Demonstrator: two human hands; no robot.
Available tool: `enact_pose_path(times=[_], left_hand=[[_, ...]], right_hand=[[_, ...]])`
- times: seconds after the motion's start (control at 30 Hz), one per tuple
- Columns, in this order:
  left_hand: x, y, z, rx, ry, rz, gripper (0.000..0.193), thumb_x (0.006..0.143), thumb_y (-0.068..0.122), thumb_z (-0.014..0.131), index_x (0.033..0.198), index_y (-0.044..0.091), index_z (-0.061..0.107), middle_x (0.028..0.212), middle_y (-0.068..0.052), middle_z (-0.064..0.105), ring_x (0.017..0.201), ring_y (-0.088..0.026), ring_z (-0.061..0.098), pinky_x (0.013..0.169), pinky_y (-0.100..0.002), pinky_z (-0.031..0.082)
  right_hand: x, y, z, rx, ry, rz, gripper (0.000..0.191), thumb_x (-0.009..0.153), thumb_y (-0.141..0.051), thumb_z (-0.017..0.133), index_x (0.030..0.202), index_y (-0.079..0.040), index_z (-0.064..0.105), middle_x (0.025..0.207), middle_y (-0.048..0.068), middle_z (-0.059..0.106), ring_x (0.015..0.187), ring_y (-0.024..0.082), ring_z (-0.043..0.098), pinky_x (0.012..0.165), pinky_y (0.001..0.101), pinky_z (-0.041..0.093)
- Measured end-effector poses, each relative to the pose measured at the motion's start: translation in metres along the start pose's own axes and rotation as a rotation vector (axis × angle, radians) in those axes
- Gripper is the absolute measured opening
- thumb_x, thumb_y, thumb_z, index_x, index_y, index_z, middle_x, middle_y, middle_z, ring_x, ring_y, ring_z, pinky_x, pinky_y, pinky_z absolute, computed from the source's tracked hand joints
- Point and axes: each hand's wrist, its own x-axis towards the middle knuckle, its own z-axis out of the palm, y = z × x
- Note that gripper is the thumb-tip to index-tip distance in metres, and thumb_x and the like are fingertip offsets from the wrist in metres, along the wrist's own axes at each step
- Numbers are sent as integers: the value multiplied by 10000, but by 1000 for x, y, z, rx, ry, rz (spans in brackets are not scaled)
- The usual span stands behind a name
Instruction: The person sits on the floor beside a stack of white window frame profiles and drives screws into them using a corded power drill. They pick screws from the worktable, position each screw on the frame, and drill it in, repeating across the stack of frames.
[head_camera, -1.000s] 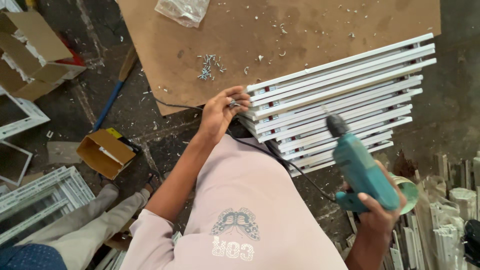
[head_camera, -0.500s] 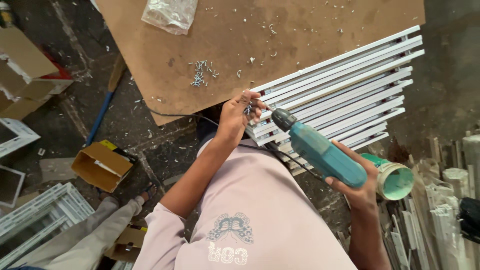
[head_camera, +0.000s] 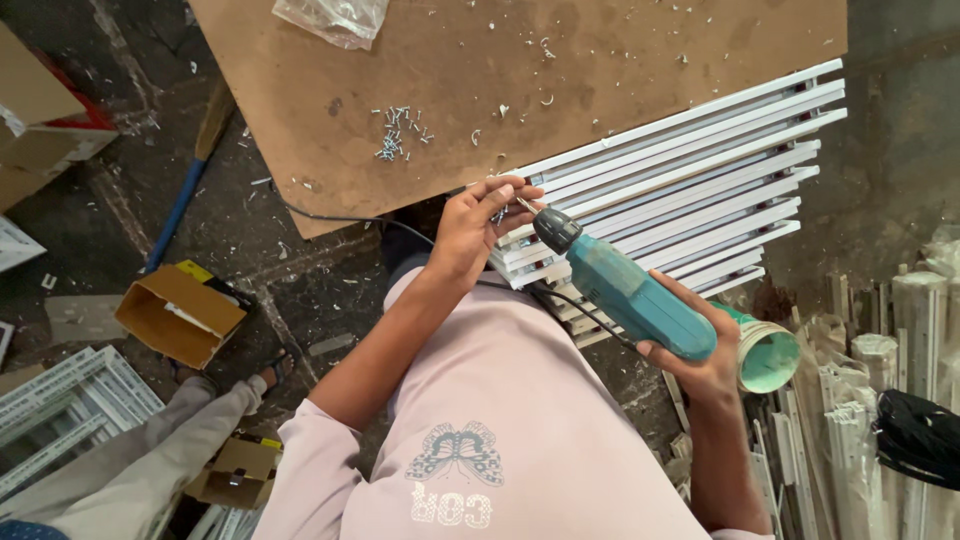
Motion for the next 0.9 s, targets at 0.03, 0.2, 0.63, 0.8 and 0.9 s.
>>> enact_pose_path(times=[0.03, 0.2, 0.63, 0.8, 0.9], left_hand=[[1, -1, -1, -12, 19, -7, 239, 1040, 121, 588, 1196, -54, 633, 1157, -196, 720, 1059, -246, 709, 971, -380, 590], [3, -7, -4, 2, 11, 5, 256, 1045, 154, 607, 1200, -48, 633, 1166, -195, 718, 1083, -241, 699, 980, -371, 576], [18, -1, -15, 76, -52, -64, 200, 1021, 175, 639, 1084, -7, 584, 1103, -192, 756, 1044, -261, 739, 981, -399, 608], [34, 17, -38, 317, -191, -204, 188, 983, 197, 689, 1009, 14, 651, 878, -117, 742, 718, -156, 681, 655, -303, 572], [47, 27, -47, 589, -197, -191, 195, 942, 204, 785, 980, 21, 728, 783, -26, 643, 639, -73, 514, 547, -240, 397]], right_hand=[[1, 1, 0, 4, -9, -15, 811, 658, -44, 805, 1432, 58, 587, 1228, 146, 712, 1106, 173, 681, 995, 312, 529], [5, 1, -1, -47, -34, -66, 814, 661, -50, 812, 1435, 52, 583, 1220, 139, 723, 1099, 166, 691, 994, 306, 534], [28, -12, -14, -319, -150, -266, 804, 677, -144, 858, 1429, -22, 598, 1158, 144, 753, 952, 160, 755, 870, 303, 620], [38, -32, -24, -376, -208, -202, 785, 675, -142, 854, 1416, -34, 621, 1066, 148, 768, 876, 164, 753, 813, 291, 612], [47, -47, -24, -481, -220, -233, 783, 637, -131, 856, 1383, -39, 639, 1029, 144, 779, 868, 170, 769, 824, 297, 613]])
